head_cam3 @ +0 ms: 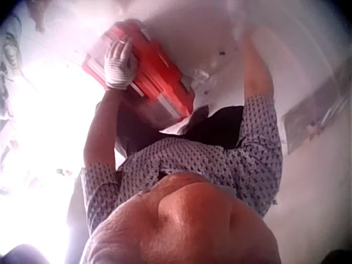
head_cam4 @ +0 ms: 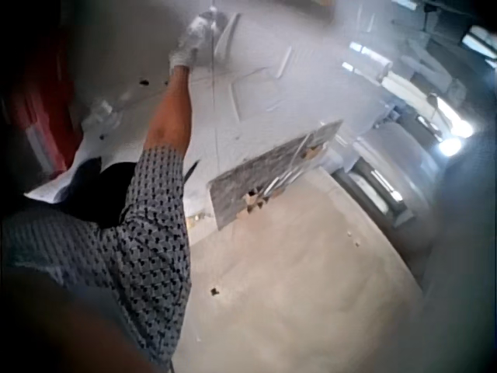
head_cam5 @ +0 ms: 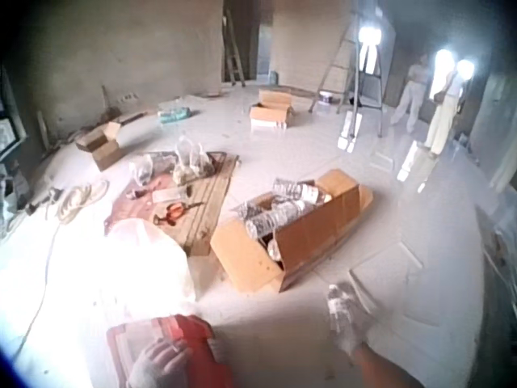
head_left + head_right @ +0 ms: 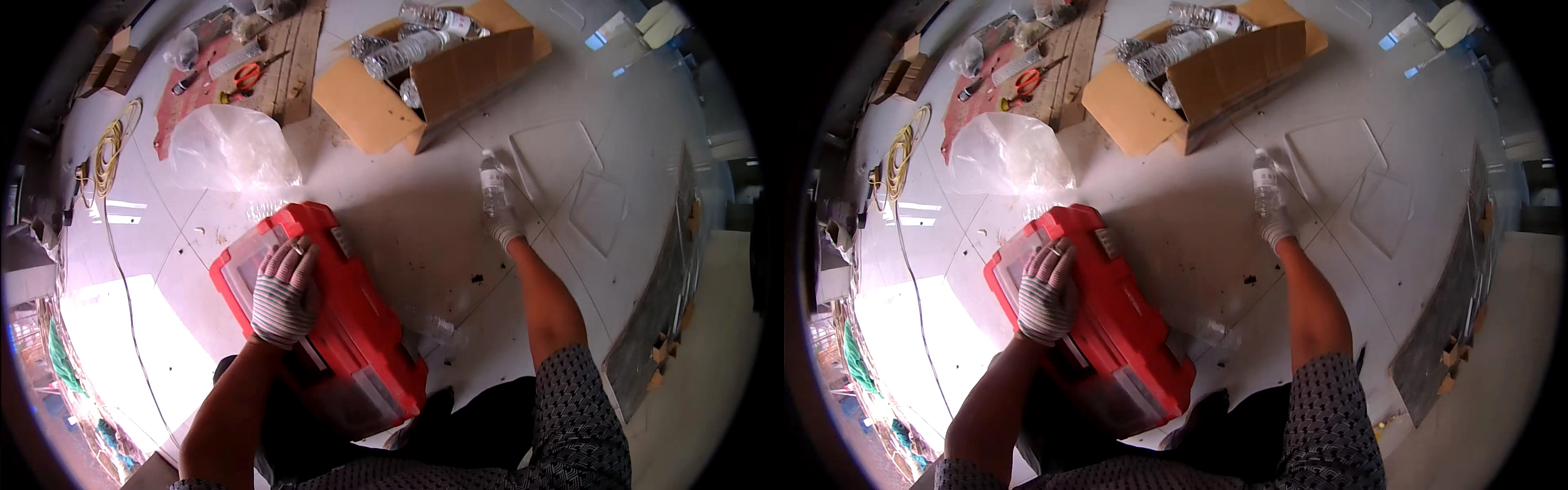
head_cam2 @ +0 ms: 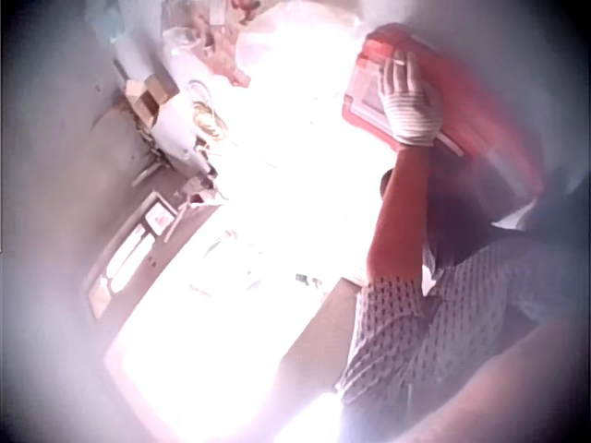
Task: The person walks through a construction site, opens a red toolbox, and sits on the floor to organize empty plastic water bottles into a cardboard box. They then close the toolbox and carry it outside.
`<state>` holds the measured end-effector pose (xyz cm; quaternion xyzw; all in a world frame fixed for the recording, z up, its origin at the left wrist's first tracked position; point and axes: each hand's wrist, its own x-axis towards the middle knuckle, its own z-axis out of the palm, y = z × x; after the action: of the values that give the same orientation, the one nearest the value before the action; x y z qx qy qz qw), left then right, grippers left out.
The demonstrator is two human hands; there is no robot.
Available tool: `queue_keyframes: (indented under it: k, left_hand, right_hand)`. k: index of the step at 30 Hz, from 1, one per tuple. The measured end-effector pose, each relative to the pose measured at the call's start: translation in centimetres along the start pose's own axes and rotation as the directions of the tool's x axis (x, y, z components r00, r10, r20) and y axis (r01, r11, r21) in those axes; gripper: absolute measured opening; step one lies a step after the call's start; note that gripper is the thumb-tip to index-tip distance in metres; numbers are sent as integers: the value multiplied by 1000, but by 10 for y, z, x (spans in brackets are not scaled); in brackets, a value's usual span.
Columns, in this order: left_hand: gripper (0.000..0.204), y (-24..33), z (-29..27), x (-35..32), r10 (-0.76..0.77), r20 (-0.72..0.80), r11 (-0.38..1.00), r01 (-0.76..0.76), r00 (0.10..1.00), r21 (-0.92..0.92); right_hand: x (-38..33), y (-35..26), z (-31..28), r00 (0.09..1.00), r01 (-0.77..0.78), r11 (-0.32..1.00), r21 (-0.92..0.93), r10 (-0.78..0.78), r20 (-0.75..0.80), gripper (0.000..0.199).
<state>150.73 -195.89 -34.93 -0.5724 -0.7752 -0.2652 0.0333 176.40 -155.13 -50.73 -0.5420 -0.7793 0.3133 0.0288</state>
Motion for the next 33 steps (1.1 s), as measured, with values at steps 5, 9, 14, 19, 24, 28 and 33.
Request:
queue_keyframes:
  k: [5, 9, 14, 19, 24, 28, 33]
  left_hand:
    - [53, -3, -6, -4, -17, -3, 1000, 17, 1000, 6]
    - [54, 0, -5, 0, -4, -18, 1000, 4, 1000, 19]
    - [54, -2, -6, -3, -6, -13, 1000, 6, 1000, 15]
    - [57, 1, -2, 0, -5, -6, 1000, 5, 1000, -2]
    - [54, -2, -6, -4, -13, 11, 1000, 13, 1000, 21]
    - [55, 2, -7, 2, -2, 9, 1000, 2, 1000, -6]
    - [56, -2, -9, -3, -16, -6, 1000, 16, 1000, -23]
  right_hand:
    - [-36, -46, 13, 952, -307, 656, 690, 220, 214, 52]
    - [-47, -104, -5, 1000, -8, 455, 891, -20, 19, 47]
    - [-55, -244, -41, 923, 81, 107, 991, -383, -33, 43]
    - [-18, -354, -36, 847, -137, -115, 984, -528, 57, 49]
    - [15, -409, -8, 954, -243, -239, 940, -236, 187, 53]
    - [29, -400, -13, 994, -109, -277, 955, -37, 102, 58]
    - [1, -405, -16, 987, 22, -78, 997, 163, -8, 68]
